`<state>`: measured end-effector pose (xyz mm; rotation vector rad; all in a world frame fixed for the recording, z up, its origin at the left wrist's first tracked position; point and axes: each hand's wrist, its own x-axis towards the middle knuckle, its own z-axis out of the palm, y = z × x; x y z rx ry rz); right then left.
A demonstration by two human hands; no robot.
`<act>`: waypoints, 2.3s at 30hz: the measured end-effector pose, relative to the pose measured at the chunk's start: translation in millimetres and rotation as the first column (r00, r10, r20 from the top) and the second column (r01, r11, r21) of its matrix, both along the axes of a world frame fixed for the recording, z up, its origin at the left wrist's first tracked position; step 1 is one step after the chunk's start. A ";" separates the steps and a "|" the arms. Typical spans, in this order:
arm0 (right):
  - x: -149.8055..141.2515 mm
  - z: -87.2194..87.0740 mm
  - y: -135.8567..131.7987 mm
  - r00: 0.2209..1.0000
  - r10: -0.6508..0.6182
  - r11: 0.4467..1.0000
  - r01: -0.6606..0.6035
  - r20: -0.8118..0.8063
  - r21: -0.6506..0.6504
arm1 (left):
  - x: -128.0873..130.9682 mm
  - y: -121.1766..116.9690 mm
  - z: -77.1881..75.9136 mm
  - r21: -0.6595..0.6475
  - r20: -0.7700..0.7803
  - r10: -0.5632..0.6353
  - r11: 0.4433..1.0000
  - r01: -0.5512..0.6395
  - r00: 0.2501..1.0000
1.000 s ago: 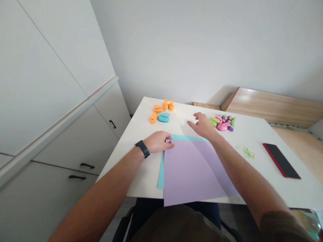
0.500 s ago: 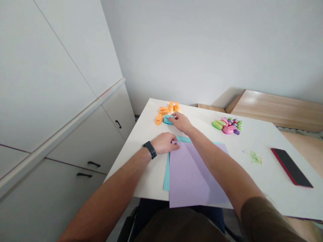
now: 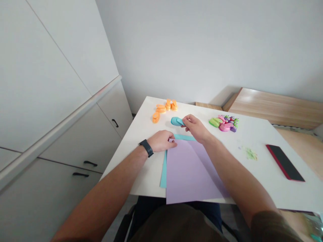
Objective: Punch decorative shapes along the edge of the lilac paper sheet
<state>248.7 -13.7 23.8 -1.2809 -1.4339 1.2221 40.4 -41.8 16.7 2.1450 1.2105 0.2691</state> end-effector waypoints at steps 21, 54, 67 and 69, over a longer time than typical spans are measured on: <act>45.9 -8.7 -46.3 0.748 0.169 0.915 -0.361 -0.641 -0.181 | 2.4 -0.2 -1.1 -0.036 0.030 0.000 0.999 0.001 1.000; 49.8 -0.5 -53.9 0.871 0.157 0.972 -0.219 -0.465 -0.083 | 5.2 -3.0 3.9 -0.158 0.154 0.045 0.987 -0.021 0.987; 47.6 5.2 -54.7 0.805 0.194 0.952 -0.291 -0.560 -0.089 | 6.8 -4.3 1.7 -0.168 0.218 0.081 0.985 -0.045 0.973; 47.1 5.2 -54.5 0.809 0.191 0.950 -0.295 -0.556 -0.103 | 7.0 -4.4 2.1 -0.163 0.225 0.084 0.985 -0.047 0.971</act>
